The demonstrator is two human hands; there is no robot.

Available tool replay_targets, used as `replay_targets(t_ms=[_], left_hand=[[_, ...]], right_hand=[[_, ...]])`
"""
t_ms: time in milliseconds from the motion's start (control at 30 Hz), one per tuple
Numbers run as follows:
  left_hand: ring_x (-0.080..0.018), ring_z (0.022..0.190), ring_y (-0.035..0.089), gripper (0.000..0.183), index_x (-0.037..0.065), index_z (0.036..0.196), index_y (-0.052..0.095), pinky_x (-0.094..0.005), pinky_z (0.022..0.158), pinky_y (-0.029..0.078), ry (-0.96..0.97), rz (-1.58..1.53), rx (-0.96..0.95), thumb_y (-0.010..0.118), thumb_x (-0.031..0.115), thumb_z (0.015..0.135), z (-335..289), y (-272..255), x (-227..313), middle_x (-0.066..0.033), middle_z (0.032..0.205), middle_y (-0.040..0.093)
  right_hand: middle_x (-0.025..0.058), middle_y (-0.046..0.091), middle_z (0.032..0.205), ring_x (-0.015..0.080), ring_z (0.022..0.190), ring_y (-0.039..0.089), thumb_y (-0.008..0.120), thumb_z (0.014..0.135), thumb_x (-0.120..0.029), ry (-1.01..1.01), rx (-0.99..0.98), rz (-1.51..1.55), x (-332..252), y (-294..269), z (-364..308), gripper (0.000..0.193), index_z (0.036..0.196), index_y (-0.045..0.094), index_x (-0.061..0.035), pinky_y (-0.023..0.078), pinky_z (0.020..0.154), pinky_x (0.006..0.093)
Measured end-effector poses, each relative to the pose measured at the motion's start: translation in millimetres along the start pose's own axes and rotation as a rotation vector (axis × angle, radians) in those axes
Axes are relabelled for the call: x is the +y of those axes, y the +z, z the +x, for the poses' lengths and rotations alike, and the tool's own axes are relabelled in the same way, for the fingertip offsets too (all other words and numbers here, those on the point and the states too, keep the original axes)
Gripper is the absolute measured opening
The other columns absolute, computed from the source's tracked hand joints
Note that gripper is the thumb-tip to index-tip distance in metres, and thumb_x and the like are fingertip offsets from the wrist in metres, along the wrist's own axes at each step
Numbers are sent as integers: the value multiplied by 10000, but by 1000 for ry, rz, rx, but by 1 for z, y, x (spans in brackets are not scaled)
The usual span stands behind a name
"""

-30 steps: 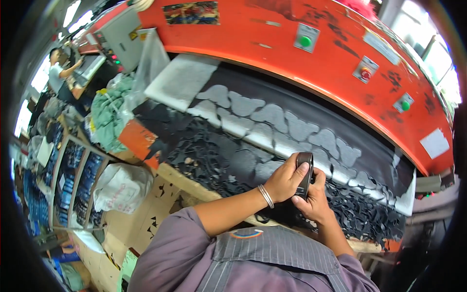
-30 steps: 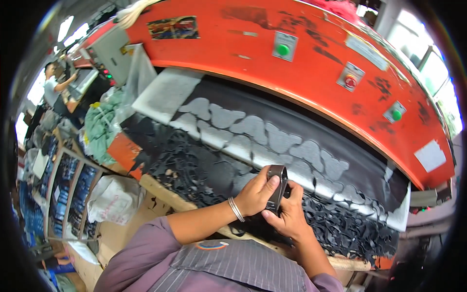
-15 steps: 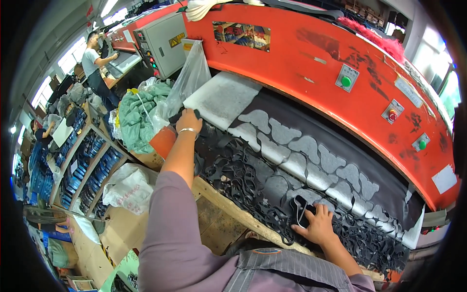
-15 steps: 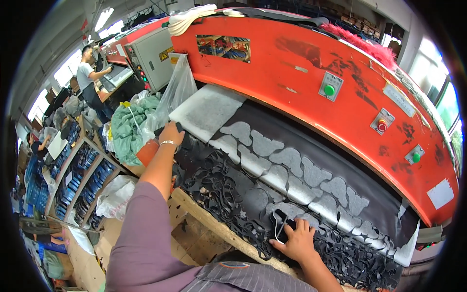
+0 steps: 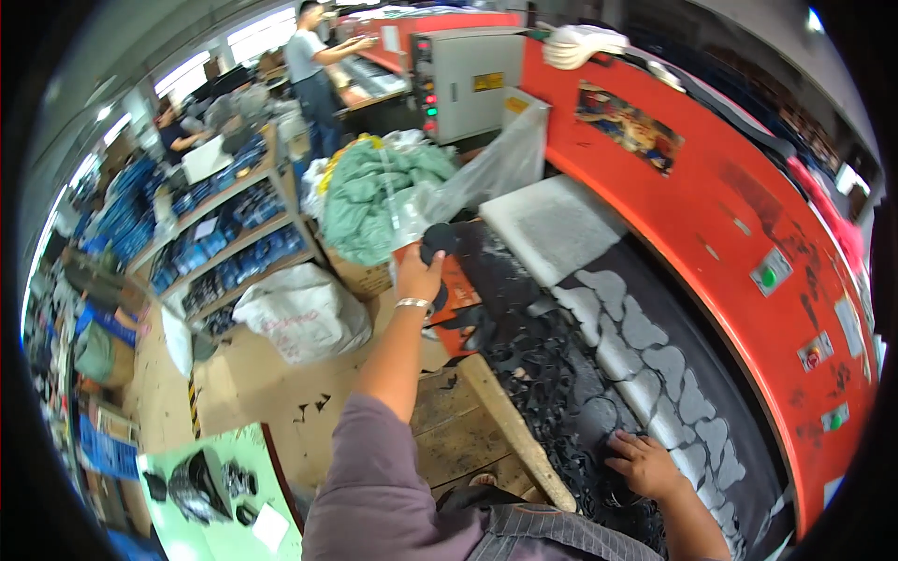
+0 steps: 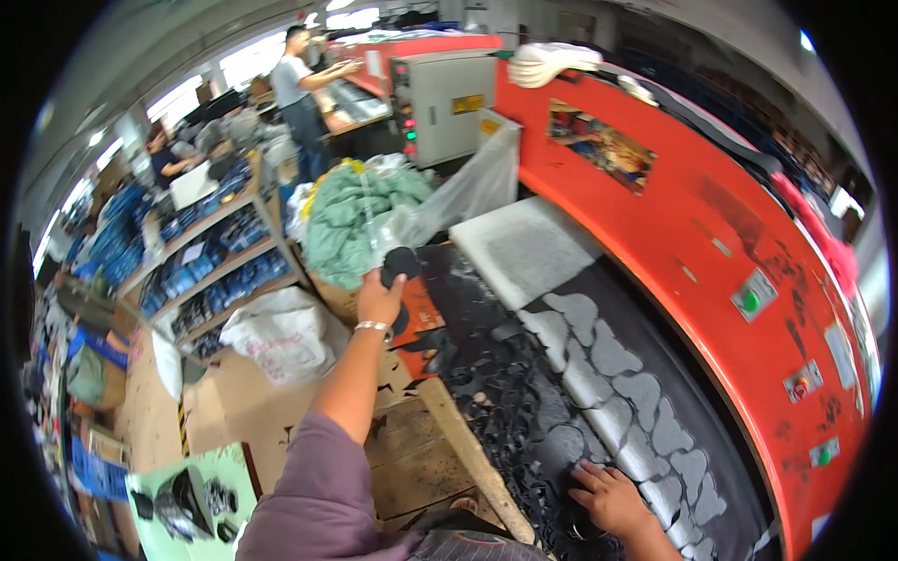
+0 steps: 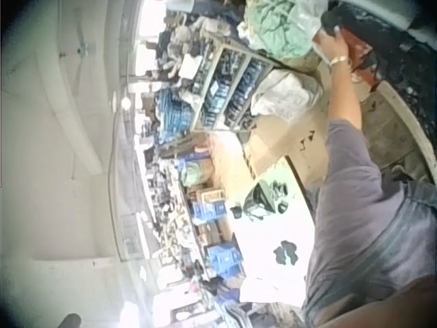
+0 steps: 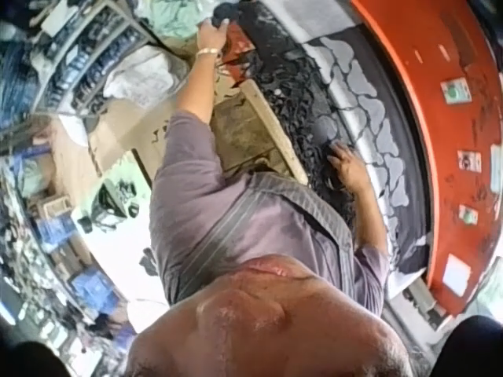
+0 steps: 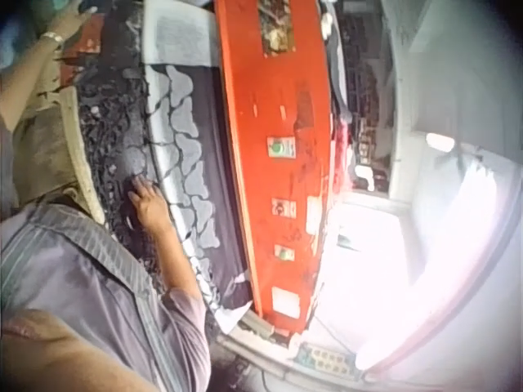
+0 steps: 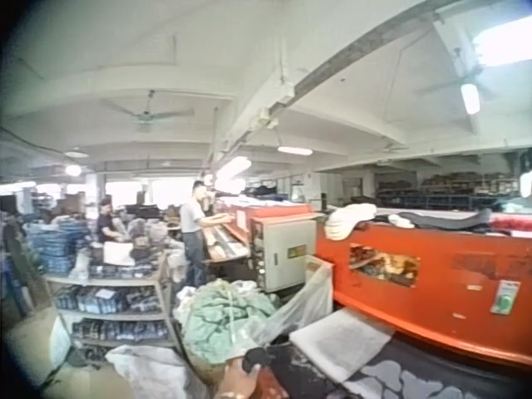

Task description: Cutting shoe upper components using a hydraulic press and metal dies.

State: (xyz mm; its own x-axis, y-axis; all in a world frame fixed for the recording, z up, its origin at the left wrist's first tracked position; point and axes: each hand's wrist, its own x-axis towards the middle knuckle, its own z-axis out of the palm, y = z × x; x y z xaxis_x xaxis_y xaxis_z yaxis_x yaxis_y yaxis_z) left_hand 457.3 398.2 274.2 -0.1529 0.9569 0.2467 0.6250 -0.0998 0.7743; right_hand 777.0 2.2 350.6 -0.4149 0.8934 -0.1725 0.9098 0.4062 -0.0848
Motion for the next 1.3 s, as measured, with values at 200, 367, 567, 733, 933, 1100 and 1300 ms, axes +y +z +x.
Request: replay_targets(t_ms=[200, 367, 567, 733, 933, 1100, 1300], left_hand=[[-461, 845, 607, 443, 7, 906, 541, -486, 716, 482, -308, 126, 336, 695, 410, 802, -124, -178, -139, -267, 864, 642], [-457, 879, 615, 454, 14, 964, 572, -506, 769, 487, -651, 377, 465, 666, 433, 817, -264, -310, -198, -273, 918, 646], [-387, 951, 619, 546, 48, 1084, 550, -480, 805, 487, -939, 835, 633, 673, 493, 794, -432, -461, -227, -220, 1020, 640], [-348, 1295, 397, 904, 142, 1419, 370, -479, 1060, 309, -1106, 937, 395, 695, 586, 702, -440, -463, -242, -180, 1405, 422], [-327, 1196, 504, 598, 93, 1242, 570, -514, 1013, 343, -683, 764, 185, 704, 412, 754, -336, -348, -287, -141, 1251, 576], [-251, 790, 679, 220, 77, 1012, 694, -397, 851, 467, -82, 475, -53, 614, 182, 836, -196, -236, -169, -139, 807, 699], [-89, 604, 575, 198, 23, 913, 683, -253, 600, 470, 37, -133, -184, 647, 216, 891, -123, -100, 5, -37, 661, 650]], right_hand=[[88, 663, 986, 289, 933, 620, 599, 637, -57, -139, -24, 92, 18, 15, -9, 267, 877, 706, -104, 494, 805, 386], [157, 633, 1015, 354, 958, 593, 622, 664, -20, -226, -58, 85, 26, 3, -43, 272, 928, 676, -46, 487, 825, 414], [193, 620, 1095, 380, 1008, 587, 626, 735, 24, -280, -123, 59, 26, -1, -43, 296, 1030, 644, 10, 483, 885, 430], [136, 655, 920, 337, 859, 616, 626, 596, -57, -271, -18, -3, 48, 41, -39, 276, 862, 698, -58, 515, 743, 407], [55, 658, 942, 259, 843, 615, 612, 658, -104, -191, 57, 108, 14, 9, 12, 221, 862, 696, -89, 513, 750, 355], [-2, 644, 870, 217, 846, 593, 615, 669, -123, -81, 176, -48, 28, -18, -42, 185, 837, 692, -118, 505, 707, 349], [110, 570, 768, 320, 736, 591, 657, 774, -117, 827, 452, 37, 54, -1, -194, 35, 781, 648, -84, 486, 658, 418]])
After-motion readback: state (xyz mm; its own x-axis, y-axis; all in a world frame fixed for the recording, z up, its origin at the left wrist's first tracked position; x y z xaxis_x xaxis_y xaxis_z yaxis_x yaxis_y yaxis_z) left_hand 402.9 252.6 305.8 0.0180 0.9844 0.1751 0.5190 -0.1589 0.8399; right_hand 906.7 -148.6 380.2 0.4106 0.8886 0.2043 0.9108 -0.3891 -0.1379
